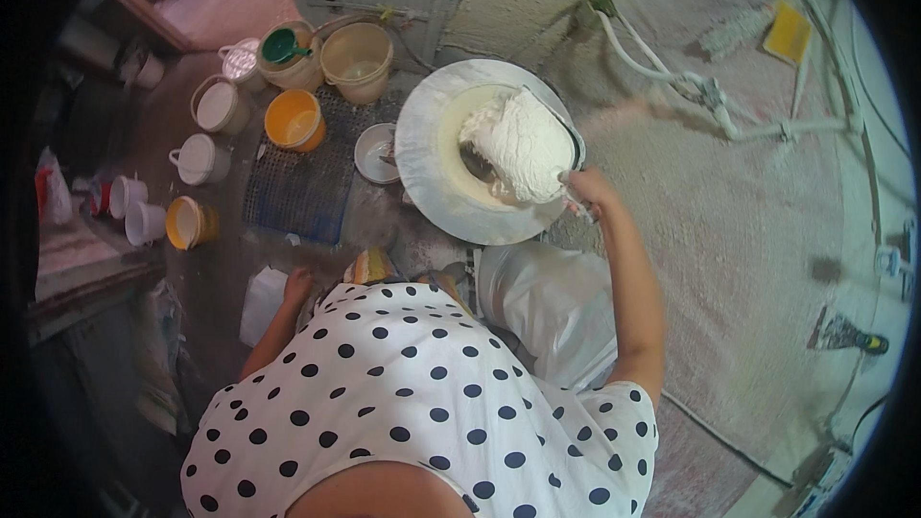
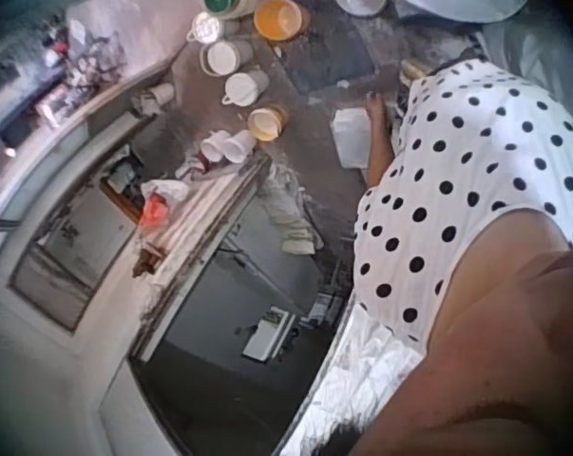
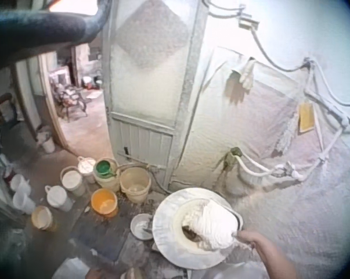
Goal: The person adds white powder into a ceramic mold using a scoop and then pours water from a green pitcher to mix the material inside the mold.
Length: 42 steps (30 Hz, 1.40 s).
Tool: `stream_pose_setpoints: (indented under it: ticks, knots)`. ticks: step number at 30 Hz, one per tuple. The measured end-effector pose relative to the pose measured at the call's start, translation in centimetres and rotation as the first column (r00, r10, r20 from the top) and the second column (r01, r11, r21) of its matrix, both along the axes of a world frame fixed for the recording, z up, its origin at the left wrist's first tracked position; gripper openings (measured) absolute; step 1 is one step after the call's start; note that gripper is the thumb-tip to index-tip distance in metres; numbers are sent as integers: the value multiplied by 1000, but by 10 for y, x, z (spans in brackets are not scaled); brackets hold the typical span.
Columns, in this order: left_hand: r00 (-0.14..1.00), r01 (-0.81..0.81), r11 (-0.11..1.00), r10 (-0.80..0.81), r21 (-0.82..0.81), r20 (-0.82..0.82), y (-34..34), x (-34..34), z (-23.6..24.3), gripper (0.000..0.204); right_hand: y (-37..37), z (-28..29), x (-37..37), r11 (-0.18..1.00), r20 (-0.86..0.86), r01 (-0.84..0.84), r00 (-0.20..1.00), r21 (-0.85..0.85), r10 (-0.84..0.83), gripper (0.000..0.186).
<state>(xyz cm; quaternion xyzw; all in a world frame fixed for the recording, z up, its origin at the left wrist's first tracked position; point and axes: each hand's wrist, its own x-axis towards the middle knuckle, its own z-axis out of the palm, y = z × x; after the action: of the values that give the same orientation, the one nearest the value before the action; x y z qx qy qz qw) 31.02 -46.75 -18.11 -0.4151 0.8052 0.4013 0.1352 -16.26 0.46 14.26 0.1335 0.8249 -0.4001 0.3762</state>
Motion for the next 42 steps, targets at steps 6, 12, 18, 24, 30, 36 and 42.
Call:
stream_pose_setpoints:
  ticks: [6, 12, 18, 24, 30, 36, 42]
  knots:
    - [947, -268, 953, 233, 142, 220, -17, 58, -10, 45, -66, 39, -26, 864, 52, -303, 950, 402, 309, 21]
    - [978, -194, 961, 175, 198, 109, -21, 52, -36, 40, -78, 49, -42, 816, 27, -399, 903, 419, 428, 18]
    - [974, -220, 934, 224, 282, 16, -18, 5, -58, 37, -77, 62, -47, 797, -8, -397, 893, 455, 449, 16]
    - [985, -130, 961, 153, 243, -81, -7, -23, -49, 38, -108, 93, -29, 680, -92, -411, 813, 607, 574, 21]
    - [971, -241, 871, 217, 428, 105, -10, -21, -43, 35, -87, 37, -5, 367, -260, -266, 363, 891, 895, 23]
    - [976, -197, 920, 151, 339, 157, -22, -1, -56, 35, -96, 30, 18, 344, -222, -249, 414, 905, 883, 18]
    - [982, -177, 911, 138, 373, 129, -31, -31, -33, 37, -71, 22, 38, 477, -356, -90, 549, 874, 756, 22]
